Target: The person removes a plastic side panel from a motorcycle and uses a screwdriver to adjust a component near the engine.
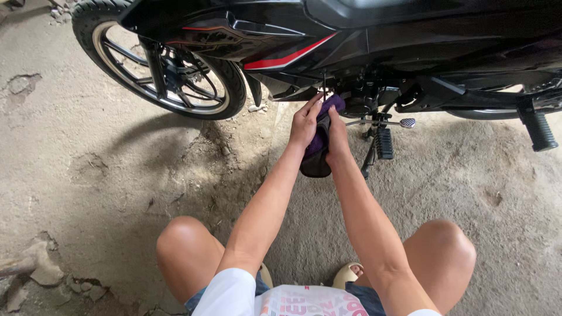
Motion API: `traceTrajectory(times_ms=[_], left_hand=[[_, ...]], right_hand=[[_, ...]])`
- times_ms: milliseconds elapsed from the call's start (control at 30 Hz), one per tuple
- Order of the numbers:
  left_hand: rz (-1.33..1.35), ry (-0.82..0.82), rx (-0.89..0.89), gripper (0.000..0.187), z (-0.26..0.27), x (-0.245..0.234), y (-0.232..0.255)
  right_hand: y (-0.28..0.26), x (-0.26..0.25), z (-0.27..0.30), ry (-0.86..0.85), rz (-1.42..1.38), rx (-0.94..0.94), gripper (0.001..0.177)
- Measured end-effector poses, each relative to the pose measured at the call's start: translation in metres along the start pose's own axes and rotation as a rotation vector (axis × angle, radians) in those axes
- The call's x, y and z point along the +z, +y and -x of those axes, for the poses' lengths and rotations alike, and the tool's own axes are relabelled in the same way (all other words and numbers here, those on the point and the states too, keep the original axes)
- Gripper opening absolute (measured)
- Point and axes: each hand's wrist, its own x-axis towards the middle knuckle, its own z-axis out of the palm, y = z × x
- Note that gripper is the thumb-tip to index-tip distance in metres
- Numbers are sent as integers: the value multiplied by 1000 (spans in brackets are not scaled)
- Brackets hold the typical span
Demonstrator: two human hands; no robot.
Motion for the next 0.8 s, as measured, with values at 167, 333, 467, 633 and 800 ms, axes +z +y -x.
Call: traceTrajectory(times_ms=[167, 333, 467, 633, 800], left_hand=[[-113, 46, -25, 39, 10, 12, 27], [-235, 90, -44, 43, 24, 19, 54], [-311, 124, -41, 44, 28, 19, 53], [-66, 20, -168, 50, 26, -3, 38], [-111, 91, -450, 52, 23, -57, 38]], right_hand=[[-5, -9, -1, -127, -232, 105, 50], [1, -14, -8, -90, -318, 154, 50], [12, -21, -16, -158, -458, 154, 48], [7, -29, -17, -409, -495, 90, 44], [-10, -17, 1, 75, -124, 149, 41]])
